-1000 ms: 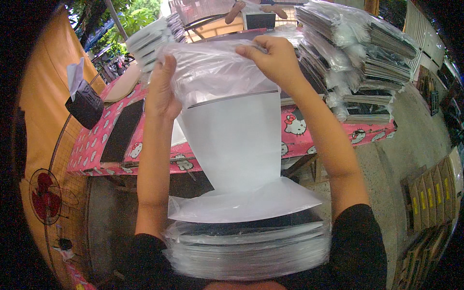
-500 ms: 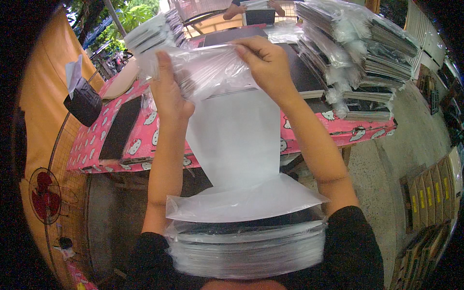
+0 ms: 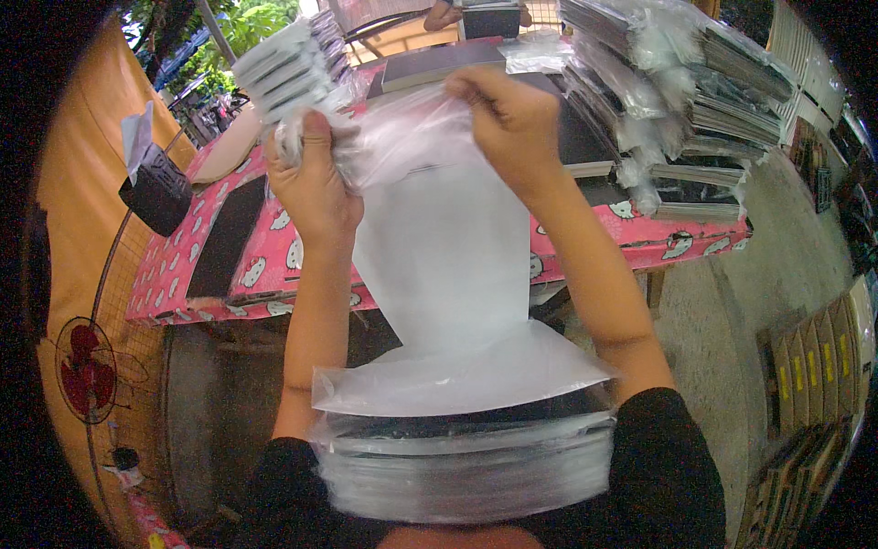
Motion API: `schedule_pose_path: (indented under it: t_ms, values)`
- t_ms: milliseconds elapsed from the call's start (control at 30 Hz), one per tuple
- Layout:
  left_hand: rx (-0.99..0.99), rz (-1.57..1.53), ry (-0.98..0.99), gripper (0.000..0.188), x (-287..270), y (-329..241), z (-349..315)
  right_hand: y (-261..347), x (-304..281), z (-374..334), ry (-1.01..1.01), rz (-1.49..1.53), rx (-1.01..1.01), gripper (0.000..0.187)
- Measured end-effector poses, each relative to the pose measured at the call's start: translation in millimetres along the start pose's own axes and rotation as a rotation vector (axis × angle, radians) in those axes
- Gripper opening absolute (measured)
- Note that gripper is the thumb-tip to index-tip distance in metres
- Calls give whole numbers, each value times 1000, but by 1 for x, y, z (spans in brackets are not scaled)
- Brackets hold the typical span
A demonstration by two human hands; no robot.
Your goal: The person wraps individual black-covered notebooks in clear plastic sheets and stacks them on top of one another.
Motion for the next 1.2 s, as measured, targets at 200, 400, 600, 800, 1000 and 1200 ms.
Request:
schedule_pose_path:
  t_ms: [200,400,600,800,1000,1200]
  values:
    - [-147,341,571,6,10,2,-31,20,1,-19,-80,1111,504,14]
    - [-311,-530,794,24,-26,-20,-43,47,10,-90,1126,645,303,19]
    - [-511,37,985,34,-79,29,-73,29,7,-131,1504,136,571,26]
    - [-529,-852,519,37,-103,18,-72,1,-25,-144,1135,801,726,30]
    - [-470,691,1248,40,-111,57,-115,1,-59,-121,284,1207,1192,31]
    - [-671,-503,478,44,-119,53,-86,10,-26,-158,1292,839,1094,26]
Point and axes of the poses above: each hand's wrist, its own z-axis towards the middle knuckle, its own x-axis out of the palm, y = z × x, the point moved 6 cm from there along z, towards the middle knuckle, and after that the axes turned 14 degrees about z, right-handed, at the moved point
